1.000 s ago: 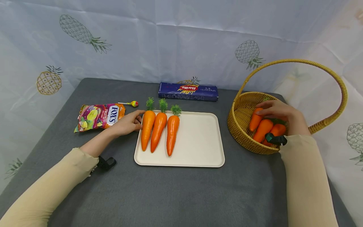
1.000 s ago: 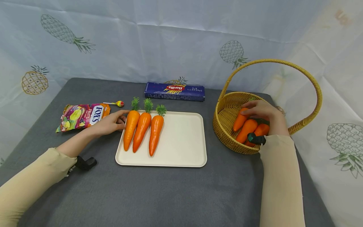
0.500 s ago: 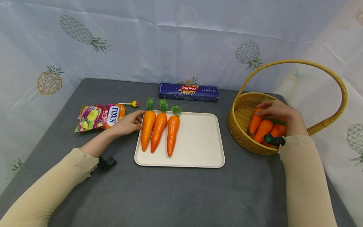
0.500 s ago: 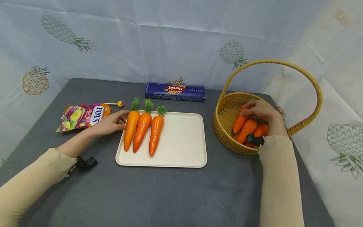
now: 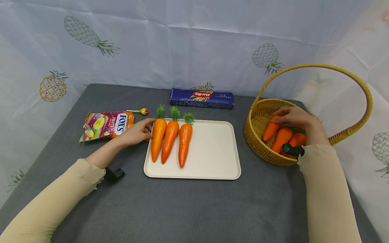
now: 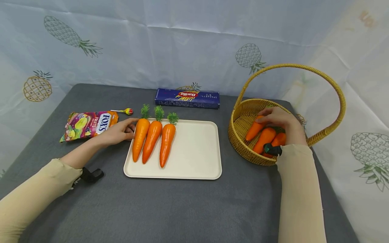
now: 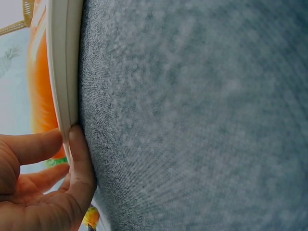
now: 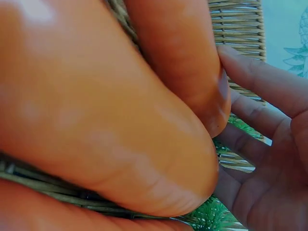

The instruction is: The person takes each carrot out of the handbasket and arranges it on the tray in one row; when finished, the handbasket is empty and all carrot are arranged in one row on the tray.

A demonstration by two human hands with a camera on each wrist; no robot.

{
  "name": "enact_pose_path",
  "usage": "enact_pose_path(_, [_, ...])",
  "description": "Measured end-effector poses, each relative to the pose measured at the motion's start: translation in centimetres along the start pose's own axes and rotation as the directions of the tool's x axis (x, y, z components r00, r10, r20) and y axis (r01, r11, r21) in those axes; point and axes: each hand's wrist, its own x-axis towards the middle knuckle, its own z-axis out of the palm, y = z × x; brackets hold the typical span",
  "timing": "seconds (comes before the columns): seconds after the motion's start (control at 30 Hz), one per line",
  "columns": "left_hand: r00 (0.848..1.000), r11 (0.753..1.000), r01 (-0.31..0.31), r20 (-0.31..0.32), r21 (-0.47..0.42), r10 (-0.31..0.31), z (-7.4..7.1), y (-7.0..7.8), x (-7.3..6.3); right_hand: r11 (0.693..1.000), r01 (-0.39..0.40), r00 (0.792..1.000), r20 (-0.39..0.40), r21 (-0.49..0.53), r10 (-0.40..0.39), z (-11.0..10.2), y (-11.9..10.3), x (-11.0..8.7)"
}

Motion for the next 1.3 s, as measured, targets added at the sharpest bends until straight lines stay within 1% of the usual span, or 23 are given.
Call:
enact_pose_path(0.1, [1.0,1.0,0.002,0.001,0.0,-0.002,-0.02,0.0,0.0,0.999,0.01,1.0,0.008,-0.052,-0.009,0.05,-0.13,0.04])
enact_pose_path(0.17, [1.0,1.0,0.001,0.001,0.002,-0.001,-0.06,-0.02,-0.02,0.998,0.022,1.0,0.017,-0.059,-0.021,0.06,-0.2,0.13])
enact_pose_path(0.3, [1.0,1.0,0.002,0.001,0.007,-0.002,-0.07,-0.06,-0.04,0.999,0.048,0.998,0.032,-0.012,-0.048,0.1,-0.36,0.44])
enact_pose_path(0.37, [1.0,1.0,0.002,0.0,0.009,-0.002,-0.02,-0.12,-0.01,0.999,0.042,0.999,0.024,0.012,-0.042,0.17,-0.41,0.54])
enact_pose_path(0.5, [1.0,1.0,0.002,-0.002,0.01,-0.002,0.04,-0.3,0.07,0.999,0.044,0.999,-0.01,0.018,-0.044,0.23,-0.46,0.67])
enact_pose_path(0.7, [1.0,1.0,-0.003,-0.009,0.016,0.003,-0.02,-0.18,-0.03,0.998,0.068,0.996,-0.067,0.013,-0.067,0.15,-0.48,0.64])
enact_pose_path(0.9, [1.0,1.0,0.001,-0.005,0.012,0.0,-0.08,-0.19,-0.02,0.993,0.089,0.993,-0.086,0.072,-0.082,-0.05,-0.5,0.3])
enact_pose_path(1.07, [0.999,0.999,-0.031,-0.026,0.011,0.031,-0.01,-0.44,-0.03,0.988,0.091,0.992,-0.103,0.121,-0.079,-0.18,-0.59,0.1])
enact_pose_path(1.13, [0.999,0.999,-0.033,-0.029,0.013,0.033,0.02,-0.53,0.0,0.987,0.09,0.992,-0.103,0.133,-0.077,-0.22,-0.53,0.16])
enact_pose_path(1.3, [1.0,1.0,-0.001,-0.011,0.014,0.001,-0.01,-0.3,0.04,0.983,0.102,0.991,-0.106,0.151,-0.087,-0.29,-0.53,0.13])
